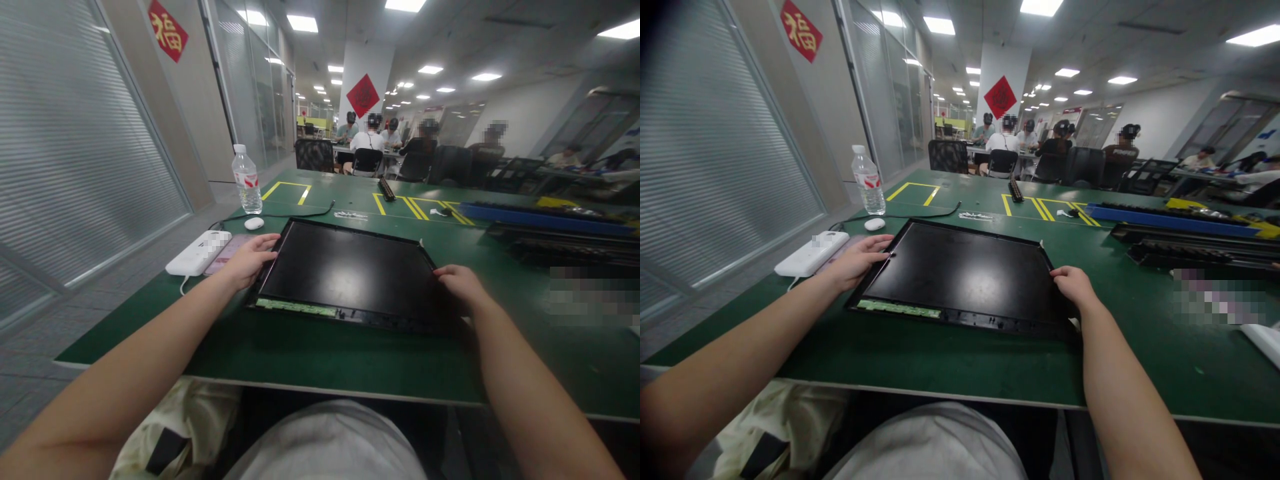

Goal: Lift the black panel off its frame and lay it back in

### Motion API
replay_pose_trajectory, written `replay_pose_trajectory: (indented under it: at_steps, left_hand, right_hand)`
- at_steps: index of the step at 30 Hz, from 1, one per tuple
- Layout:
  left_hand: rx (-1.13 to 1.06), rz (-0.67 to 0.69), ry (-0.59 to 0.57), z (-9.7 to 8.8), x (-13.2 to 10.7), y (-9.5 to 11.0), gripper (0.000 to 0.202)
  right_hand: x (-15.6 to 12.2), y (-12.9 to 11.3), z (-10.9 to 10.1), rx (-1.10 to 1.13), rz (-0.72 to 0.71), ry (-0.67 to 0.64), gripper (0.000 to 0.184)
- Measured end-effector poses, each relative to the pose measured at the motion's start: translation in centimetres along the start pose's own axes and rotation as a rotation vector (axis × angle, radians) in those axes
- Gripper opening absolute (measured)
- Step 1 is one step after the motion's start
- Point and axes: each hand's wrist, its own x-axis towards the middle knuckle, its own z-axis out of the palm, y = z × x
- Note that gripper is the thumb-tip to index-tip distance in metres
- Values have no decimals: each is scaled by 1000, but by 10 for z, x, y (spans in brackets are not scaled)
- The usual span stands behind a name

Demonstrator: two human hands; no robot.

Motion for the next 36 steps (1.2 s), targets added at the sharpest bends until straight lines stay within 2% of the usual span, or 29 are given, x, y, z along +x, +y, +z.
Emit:
replay_pose_trajectory:
  at_steps: [6, 15, 29, 32, 36]
  left_hand:
    - [-26, -20, 11, 2, 0, 1, 47]
    - [9, -36, 14, -1, 2, -3, 49]
    - [299, 35, 40, -5, 5, -11, 47]
    - [281, 6, 63, -5, 5, -10, 45]
    - [147, -93, 46, -5, 4, -6, 46]
  right_hand:
    - [-4, -6, -1, -11, 12, 0, 29]
    - [4, 7, 1, 26, -4, -12, 29]
    - [4, 8, 4, 46, 5, -28, 32]
    - [5, 9, 4, 51, 1, -39, 31]
    - [7, 11, 5, 62, -10, -39, 28]
